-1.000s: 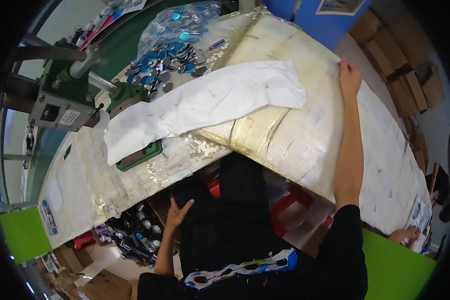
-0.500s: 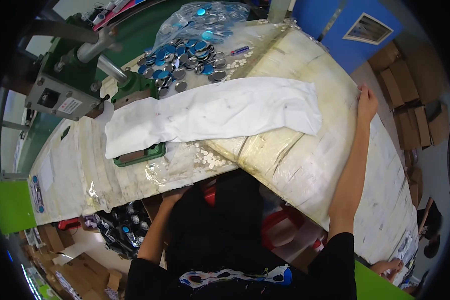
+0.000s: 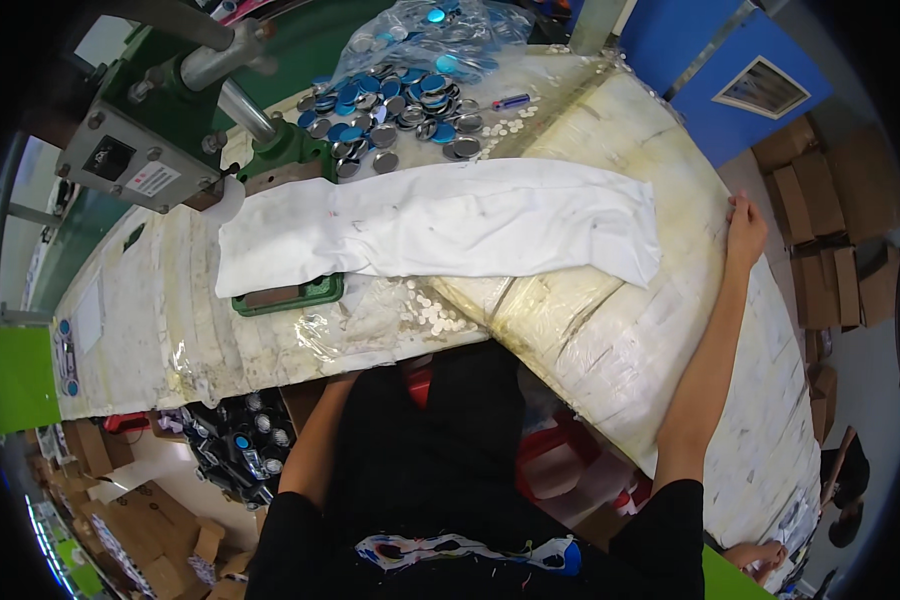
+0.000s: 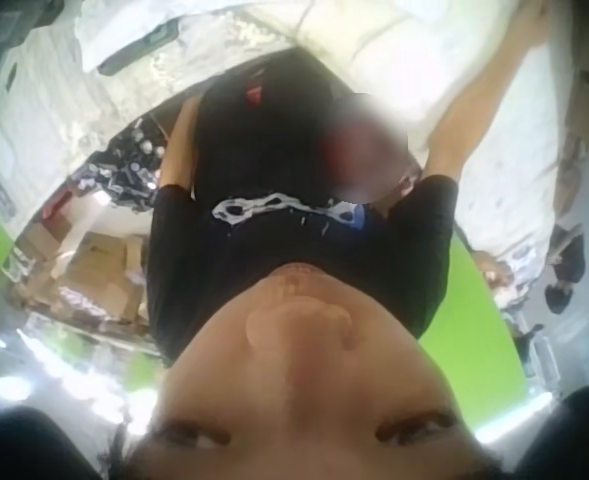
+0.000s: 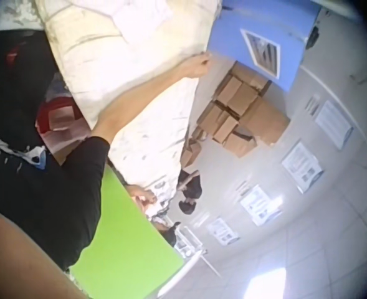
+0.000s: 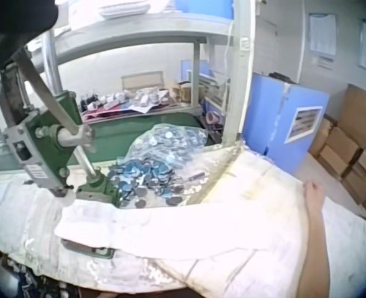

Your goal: Assembling electronic devices by attaching a lens component and using a manual press machine at a factory workstation.

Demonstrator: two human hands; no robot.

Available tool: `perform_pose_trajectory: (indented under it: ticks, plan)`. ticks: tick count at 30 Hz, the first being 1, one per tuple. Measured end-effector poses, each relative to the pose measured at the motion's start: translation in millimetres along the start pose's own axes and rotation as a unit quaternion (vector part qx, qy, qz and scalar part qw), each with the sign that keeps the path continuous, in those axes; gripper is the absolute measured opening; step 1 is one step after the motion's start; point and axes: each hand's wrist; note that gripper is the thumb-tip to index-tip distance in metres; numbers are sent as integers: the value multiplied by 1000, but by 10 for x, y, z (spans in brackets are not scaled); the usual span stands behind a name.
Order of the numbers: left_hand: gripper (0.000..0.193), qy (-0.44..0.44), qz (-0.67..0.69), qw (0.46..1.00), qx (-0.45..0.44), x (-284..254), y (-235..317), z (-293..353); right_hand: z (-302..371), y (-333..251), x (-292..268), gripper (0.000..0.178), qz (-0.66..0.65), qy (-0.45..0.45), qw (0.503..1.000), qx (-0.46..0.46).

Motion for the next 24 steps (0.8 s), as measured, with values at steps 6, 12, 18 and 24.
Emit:
perform_pose_trajectory:
  ticks: [6,12,18,24]
  plan:
    - [52,17,12,1000,9,120,-36,-22,-45,87,5,37,-1,8,1000,-22]
    - [51,34,27,999,30,181,-165,-12,-4,21,16,38,-7,4,1000,-25]
    - [50,48,38,997,38,256,-198,-32,-6,14,-5,37,-10,6,1000,-20]
    - [49,63,48,996,41,298,-288,-101,-32,33,11,37,0,-1,1000,-18]
Point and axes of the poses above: each hand's wrist, its own z-axis away from the middle knuckle, its own x-axis out of the palm, y = z × x, and after that the axes turned 8 degrees about -x, right-handed
